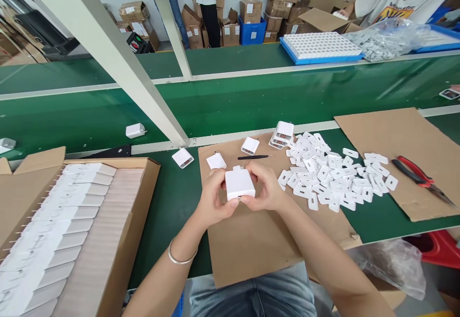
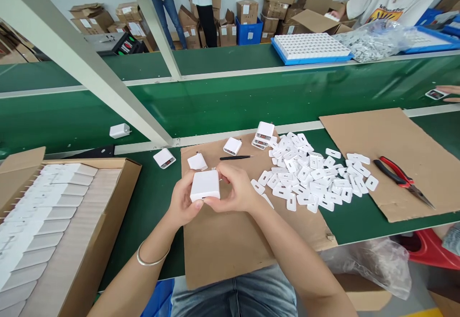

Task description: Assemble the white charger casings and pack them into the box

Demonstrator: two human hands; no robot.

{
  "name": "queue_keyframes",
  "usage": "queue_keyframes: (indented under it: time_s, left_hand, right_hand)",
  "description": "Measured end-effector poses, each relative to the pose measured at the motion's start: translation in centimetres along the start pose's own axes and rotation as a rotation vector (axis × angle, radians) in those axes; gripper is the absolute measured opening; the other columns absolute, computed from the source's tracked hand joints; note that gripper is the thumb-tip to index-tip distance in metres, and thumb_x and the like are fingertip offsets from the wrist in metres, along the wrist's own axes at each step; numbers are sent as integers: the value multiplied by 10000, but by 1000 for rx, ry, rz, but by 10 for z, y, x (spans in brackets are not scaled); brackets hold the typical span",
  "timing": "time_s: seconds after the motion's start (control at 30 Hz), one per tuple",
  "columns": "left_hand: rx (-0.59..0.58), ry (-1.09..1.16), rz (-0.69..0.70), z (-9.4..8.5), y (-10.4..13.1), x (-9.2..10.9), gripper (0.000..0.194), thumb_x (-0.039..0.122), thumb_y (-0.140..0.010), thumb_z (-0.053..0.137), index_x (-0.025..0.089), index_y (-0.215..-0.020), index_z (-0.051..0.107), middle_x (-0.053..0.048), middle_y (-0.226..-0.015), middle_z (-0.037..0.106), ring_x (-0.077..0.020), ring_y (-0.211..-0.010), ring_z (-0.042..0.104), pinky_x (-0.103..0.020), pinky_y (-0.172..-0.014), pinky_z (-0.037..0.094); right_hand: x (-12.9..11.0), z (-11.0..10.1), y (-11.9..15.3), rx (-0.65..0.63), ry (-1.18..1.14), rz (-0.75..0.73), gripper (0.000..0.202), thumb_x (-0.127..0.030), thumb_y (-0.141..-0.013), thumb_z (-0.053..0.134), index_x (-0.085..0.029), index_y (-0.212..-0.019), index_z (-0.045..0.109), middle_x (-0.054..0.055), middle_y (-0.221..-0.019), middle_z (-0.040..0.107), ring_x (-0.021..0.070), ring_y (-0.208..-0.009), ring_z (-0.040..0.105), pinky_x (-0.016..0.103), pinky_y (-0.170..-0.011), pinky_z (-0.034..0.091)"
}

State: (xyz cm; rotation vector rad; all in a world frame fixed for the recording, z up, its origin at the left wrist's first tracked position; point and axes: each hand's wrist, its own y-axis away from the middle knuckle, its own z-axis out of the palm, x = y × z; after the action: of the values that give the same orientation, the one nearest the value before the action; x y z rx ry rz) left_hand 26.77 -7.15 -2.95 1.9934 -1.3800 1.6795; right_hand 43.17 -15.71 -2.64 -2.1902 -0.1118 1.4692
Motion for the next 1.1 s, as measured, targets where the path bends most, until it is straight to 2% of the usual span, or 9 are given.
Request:
queue_keyframes:
  time_s: [0.13,0.3,0.43,0.6,0.73,0.93,1.1]
  left_hand:
    - [-105,24,-27,-2,0,-1,478,642,-946,474,190,-1099,504,-85,-997,565,-208,-827,512,-334,-703,402]
    - [-63,5,8,-5,-2,-1,501,684,-925,480,186,-968,507,-54,-880,539,-190,-760,473,-325,-668,376]
    - [-19,45,8,-3,-2,1,510,692,-909,504,183,-937,518,-40,-836,528,-179,-735,466,-317,-649,369]
    - [32,66,-12,0,1,0,530,713,-895,509,184,-851,503,-18,-766,484,-162,-693,422,-303,-618,336]
    - [37,108,-87,0,0,-1,524,702,-923,474,187,-825,486,0,-735,449,-147,-660,399,-292,-606,321]
    - [-72,106,-270,1,-4,-4,481,646,-979,421,185,-887,521,-14,-790,516,-154,-696,453,-285,-642,357]
    - [-65,104,-335,3,-3,-12,457,608,-990,424,185,-841,510,-10,-753,512,-168,-723,468,-295,-678,370]
  right_hand:
    - [2,-3,-2,8,108,-87,369,-407,-691,701,-232,-809,398,-37,-712,404,130,-615,349,283,-557,252]
    - [4,-3,-3,-37,128,-153,334,-385,-714,683,-231,-850,419,-23,-736,429,147,-641,384,295,-575,291]
    - [5,0,-1,-63,101,-142,335,-439,-768,676,-225,-872,441,-13,-755,456,151,-656,400,298,-584,295]
    - [5,9,2,27,55,-132,366,-499,-804,657,-227,-796,412,-38,-681,385,135,-602,336,296,-565,228]
    - [4,12,4,52,-34,12,400,-491,-792,686,-225,-744,391,-51,-659,352,121,-589,313,289,-559,211]
    - [7,9,2,8,-115,376,417,-514,-916,574,-212,-698,387,-48,-655,339,119,-616,315,285,-577,238]
    - [5,9,0,-9,-93,482,487,-591,-921,560,-211,-688,364,-51,-641,339,117,-610,326,278,-567,239]
